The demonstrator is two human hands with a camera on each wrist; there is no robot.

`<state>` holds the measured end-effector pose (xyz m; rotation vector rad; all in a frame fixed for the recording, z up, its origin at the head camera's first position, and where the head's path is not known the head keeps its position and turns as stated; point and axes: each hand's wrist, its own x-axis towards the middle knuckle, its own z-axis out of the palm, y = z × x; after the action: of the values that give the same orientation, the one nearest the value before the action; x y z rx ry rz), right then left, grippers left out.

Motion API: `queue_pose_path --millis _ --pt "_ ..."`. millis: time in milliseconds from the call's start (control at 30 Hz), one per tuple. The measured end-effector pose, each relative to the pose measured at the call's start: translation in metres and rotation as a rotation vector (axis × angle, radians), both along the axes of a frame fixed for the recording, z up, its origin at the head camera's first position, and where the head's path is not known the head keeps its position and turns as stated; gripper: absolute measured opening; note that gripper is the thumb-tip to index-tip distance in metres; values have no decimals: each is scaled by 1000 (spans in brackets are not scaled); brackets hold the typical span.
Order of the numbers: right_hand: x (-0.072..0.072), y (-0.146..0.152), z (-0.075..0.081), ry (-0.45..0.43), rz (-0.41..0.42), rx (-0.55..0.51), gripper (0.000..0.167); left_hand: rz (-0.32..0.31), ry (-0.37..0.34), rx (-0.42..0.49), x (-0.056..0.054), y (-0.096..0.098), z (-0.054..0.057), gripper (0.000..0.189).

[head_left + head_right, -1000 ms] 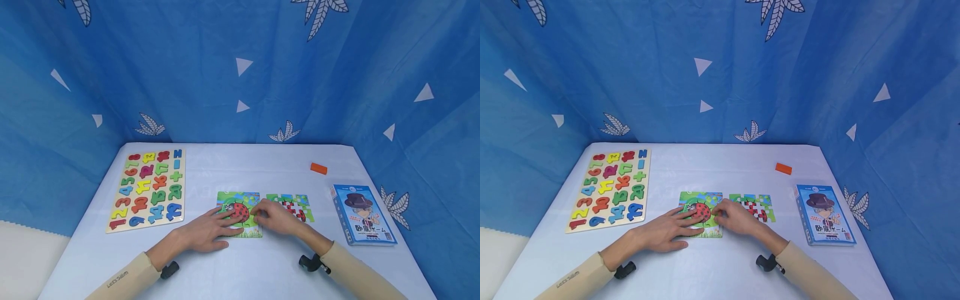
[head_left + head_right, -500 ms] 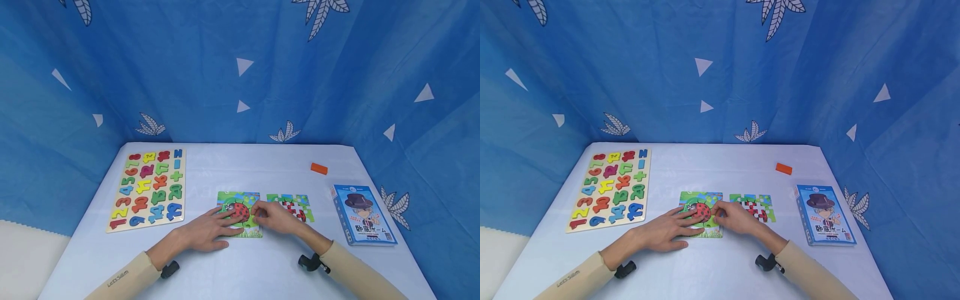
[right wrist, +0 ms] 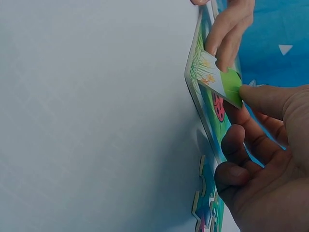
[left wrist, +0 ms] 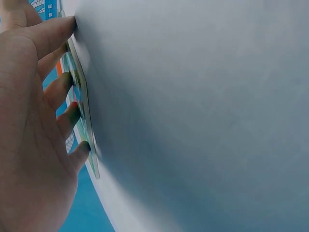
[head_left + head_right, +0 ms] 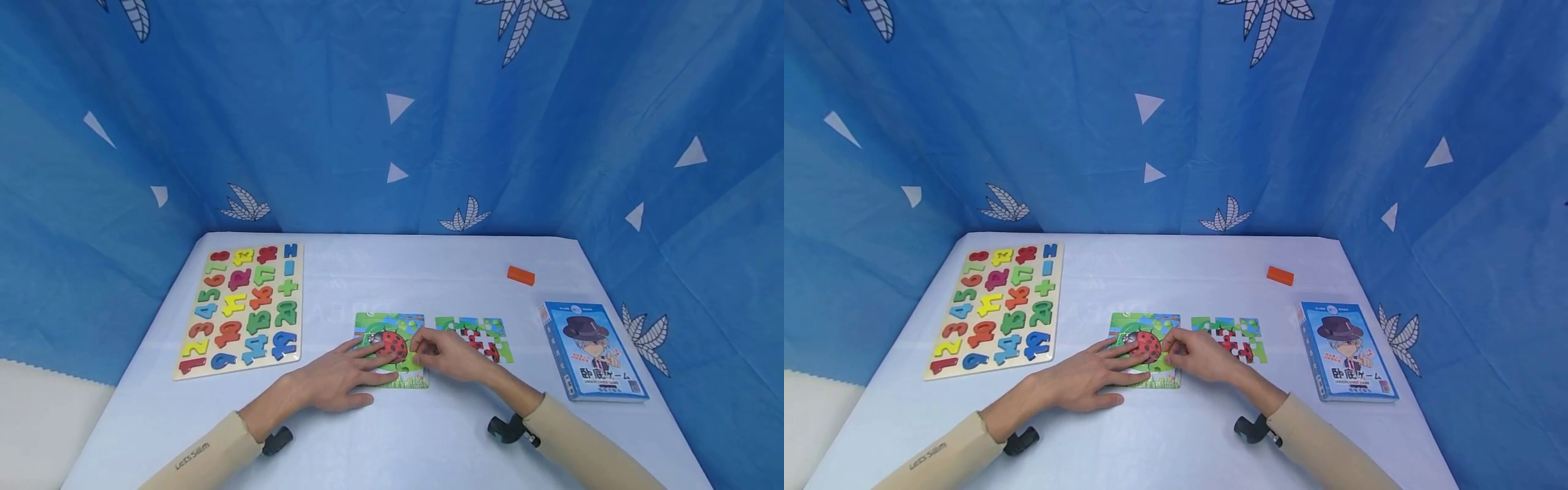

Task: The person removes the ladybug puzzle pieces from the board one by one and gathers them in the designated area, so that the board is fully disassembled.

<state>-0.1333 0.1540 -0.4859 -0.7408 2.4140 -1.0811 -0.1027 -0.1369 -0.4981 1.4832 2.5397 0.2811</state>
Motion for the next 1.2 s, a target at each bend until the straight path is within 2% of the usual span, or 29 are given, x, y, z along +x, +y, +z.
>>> queue_pose_path --millis 233,467,933,1200 --pt "0 4 3 5 3 4 10 4 -15 -1 0 0 0 54" --pt "-3 20 17 9 -17 9 9 3 -18 2 1 -1 1 55" --pt "-21 98 43 -65 -8 174 7 -8 -20 8 0 -2 2 54" --pt "-28 132 50 -164 3 292 7 -25 -6 17 -1 -3 -1 55"
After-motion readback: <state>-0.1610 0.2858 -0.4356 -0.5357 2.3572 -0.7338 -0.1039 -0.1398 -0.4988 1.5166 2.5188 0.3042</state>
